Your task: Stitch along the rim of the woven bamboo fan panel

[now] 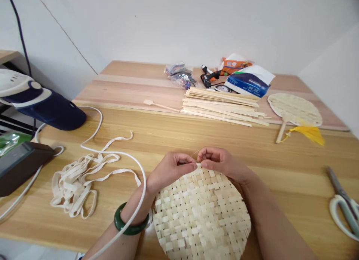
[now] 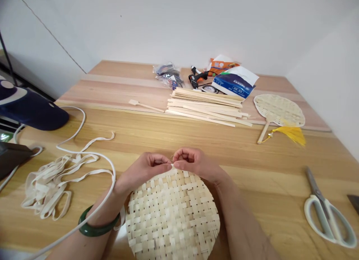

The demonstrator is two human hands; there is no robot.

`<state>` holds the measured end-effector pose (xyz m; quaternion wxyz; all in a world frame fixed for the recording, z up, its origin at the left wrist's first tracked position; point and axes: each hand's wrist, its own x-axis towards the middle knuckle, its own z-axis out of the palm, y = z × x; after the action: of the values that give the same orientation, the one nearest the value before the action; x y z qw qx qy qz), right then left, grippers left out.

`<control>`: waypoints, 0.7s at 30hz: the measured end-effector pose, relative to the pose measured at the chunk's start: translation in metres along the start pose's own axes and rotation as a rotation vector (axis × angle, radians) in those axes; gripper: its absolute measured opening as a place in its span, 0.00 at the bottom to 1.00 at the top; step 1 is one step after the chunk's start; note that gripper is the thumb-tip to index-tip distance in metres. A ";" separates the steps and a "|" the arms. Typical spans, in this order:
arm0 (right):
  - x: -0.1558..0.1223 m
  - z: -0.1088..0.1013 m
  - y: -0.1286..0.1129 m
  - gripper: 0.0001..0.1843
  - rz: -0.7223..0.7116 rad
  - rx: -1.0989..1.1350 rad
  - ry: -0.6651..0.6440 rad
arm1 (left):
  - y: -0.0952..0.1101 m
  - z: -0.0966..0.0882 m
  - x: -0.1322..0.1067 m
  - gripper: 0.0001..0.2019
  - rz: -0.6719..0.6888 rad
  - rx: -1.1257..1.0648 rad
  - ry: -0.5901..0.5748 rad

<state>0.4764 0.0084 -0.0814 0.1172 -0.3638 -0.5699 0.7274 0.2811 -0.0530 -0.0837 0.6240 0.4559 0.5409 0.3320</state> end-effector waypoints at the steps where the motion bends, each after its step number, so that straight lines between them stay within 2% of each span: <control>1: 0.000 -0.001 0.000 0.14 0.018 -0.023 -0.017 | 0.000 0.000 0.000 0.09 -0.001 0.005 0.008; 7: 0.001 -0.004 0.003 0.15 0.022 -0.096 -0.028 | 0.004 -0.002 -0.003 0.14 -0.040 0.028 -0.004; 14: -0.001 -0.008 0.004 0.15 0.017 -0.029 -0.081 | 0.004 -0.008 -0.004 0.18 -0.064 -0.166 0.017; 21: -0.001 -0.011 0.006 0.15 0.022 -0.050 -0.052 | 0.005 -0.007 -0.006 0.17 -0.101 -0.098 0.005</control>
<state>0.4858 0.0141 -0.0869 0.0853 -0.3540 -0.5865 0.7235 0.2734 -0.0553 -0.0768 0.6602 0.3959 0.5479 0.3274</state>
